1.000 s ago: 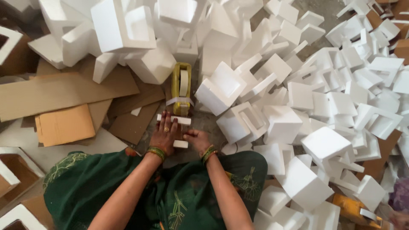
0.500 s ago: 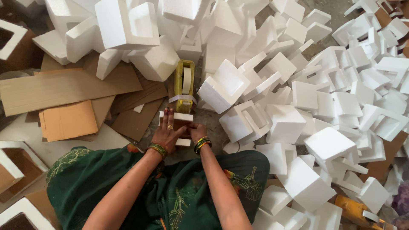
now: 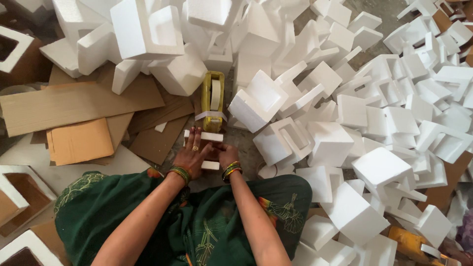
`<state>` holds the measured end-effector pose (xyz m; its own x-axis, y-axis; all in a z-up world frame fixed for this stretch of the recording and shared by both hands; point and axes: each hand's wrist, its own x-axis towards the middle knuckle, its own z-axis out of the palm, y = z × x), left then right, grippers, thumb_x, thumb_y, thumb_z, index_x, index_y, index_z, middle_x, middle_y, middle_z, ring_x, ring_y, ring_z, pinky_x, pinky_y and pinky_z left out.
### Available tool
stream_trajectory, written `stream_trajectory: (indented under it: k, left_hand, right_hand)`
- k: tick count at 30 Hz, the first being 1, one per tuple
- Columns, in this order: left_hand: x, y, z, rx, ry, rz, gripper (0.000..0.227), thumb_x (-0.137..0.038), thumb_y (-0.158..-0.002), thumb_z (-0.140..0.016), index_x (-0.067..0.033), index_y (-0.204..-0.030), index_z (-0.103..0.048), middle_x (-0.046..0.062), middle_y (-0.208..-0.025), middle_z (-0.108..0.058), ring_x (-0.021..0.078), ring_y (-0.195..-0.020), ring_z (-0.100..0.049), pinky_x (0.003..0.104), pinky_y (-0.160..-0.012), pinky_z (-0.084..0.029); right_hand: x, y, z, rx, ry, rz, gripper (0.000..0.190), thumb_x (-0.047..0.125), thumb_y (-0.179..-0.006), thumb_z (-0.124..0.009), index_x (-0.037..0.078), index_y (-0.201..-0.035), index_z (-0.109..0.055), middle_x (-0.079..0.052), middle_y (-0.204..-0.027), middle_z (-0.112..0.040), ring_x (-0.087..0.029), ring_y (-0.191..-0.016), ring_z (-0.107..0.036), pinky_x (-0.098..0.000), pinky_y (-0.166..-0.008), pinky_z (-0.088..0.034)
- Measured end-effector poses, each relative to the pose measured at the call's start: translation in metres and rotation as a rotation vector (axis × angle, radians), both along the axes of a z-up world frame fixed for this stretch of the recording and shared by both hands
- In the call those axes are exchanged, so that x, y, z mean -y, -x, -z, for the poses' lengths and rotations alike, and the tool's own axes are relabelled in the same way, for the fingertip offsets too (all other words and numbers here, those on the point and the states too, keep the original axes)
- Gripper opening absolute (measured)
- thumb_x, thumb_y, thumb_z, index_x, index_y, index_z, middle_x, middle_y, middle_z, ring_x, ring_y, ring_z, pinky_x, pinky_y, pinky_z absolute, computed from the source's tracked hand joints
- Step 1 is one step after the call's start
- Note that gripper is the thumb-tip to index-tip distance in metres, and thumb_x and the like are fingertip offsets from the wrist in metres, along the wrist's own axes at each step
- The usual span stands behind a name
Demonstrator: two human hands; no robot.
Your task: The person sits on the floor and assembles small packaging units by inserting white foam inserts into cardboard frames. They use a tape dispenser to secure the components together, repeating the process for multiple units.
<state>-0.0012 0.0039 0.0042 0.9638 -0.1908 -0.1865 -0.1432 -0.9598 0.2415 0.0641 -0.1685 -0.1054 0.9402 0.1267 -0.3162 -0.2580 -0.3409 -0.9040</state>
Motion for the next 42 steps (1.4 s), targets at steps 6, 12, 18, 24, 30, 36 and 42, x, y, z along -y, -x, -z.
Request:
stream_trajectory:
  k: [6, 12, 18, 24, 30, 36, 42]
  left_hand:
    - [0.003, 0.0, -0.015, -0.047, 0.014, -0.018, 0.088, -0.044, -0.071, -0.085, -0.0379, -0.149, -0.043, 0.029, -0.166, 0.004, 0.0474, -0.154, 0.001, 0.052, -0.112, -0.041]
    - [0.002, -0.002, -0.009, -0.064, -0.04, -0.029, 0.084, -0.043, -0.07, -0.085, -0.0347, -0.147, -0.05, 0.025, -0.168, 0.003, 0.0442, -0.156, 0.002, 0.05, -0.111, -0.043]
    - [-0.001, -0.004, -0.01, -0.051, -0.023, -0.039, 0.073, -0.038, -0.073, -0.08, -0.0328, -0.142, -0.057, 0.022, -0.169, 0.0, 0.041, -0.157, 0.001, 0.052, -0.106, -0.046]
    - [0.0, 0.001, -0.002, -0.095, -0.048, -0.034, 0.068, -0.045, -0.076, -0.08, -0.03, -0.139, -0.06, 0.021, -0.172, 0.001, 0.0411, -0.16, -0.001, 0.049, -0.105, -0.048]
    - [-0.001, 0.018, 0.018, 0.034, 0.07, 0.02, 0.073, -0.034, -0.073, -0.077, -0.0331, -0.142, -0.055, 0.022, -0.167, -0.002, 0.0418, -0.154, -0.002, 0.051, -0.1, -0.05]
    - [0.0, 0.014, -0.001, -0.059, 0.0, 0.024, 0.07, -0.03, -0.078, -0.074, -0.0321, -0.145, -0.054, 0.021, -0.168, -0.003, 0.0407, -0.156, -0.001, 0.05, -0.097, -0.051]
    - [0.001, 0.014, -0.007, -0.051, 0.027, 0.014, 0.067, -0.03, -0.077, -0.075, -0.0314, -0.141, -0.057, 0.021, -0.169, -0.001, 0.0409, -0.156, 0.0, 0.049, -0.101, -0.049]
  right_hand:
    - [0.009, -0.019, 0.049, -0.166, -0.148, 0.026, 0.018, 0.002, -0.086, -0.073, -0.004, -0.101, -0.078, -0.011, -0.09, -0.079, -0.017, -0.077, -0.074, -0.032, -0.07, -0.06]
    - [0.007, -0.01, 0.04, -0.36, -0.139, 0.119, 0.021, 0.009, -0.088, -0.073, -0.006, -0.104, -0.076, -0.012, -0.091, -0.077, -0.02, -0.078, -0.072, -0.0348, -0.07, -0.058]
    - [-0.003, -0.001, -0.001, 0.206, 0.091, 0.265, 0.03, 0.025, -0.091, -0.075, -0.002, -0.103, -0.077, -0.008, -0.089, -0.075, -0.017, -0.078, -0.068, -0.0326, -0.072, -0.055]
    - [-0.015, -0.034, -0.044, 0.163, -0.102, 0.042, 0.04, 0.039, -0.09, -0.079, -0.001, -0.097, -0.078, -0.005, -0.082, -0.073, -0.014, -0.075, -0.064, -0.0309, -0.069, -0.052]
    - [-0.003, -0.027, -0.018, 0.099, 0.082, -0.039, 0.042, 0.042, -0.087, -0.081, 0.001, -0.095, -0.077, -0.007, -0.084, -0.075, -0.014, -0.076, -0.067, -0.0301, -0.07, -0.054]
    - [0.006, -0.086, 0.061, -0.349, -0.061, -0.14, 0.038, 0.028, -0.079, -0.086, 0.0, -0.104, -0.076, -0.009, -0.095, -0.078, -0.019, -0.084, -0.071, -0.0328, -0.076, -0.057]
    - [0.013, -0.098, 0.062, -0.399, 0.11, -0.272, 0.033, 0.022, -0.086, -0.079, 0.001, -0.112, -0.078, -0.011, -0.107, -0.078, -0.021, -0.089, -0.07, -0.0359, -0.079, -0.056]
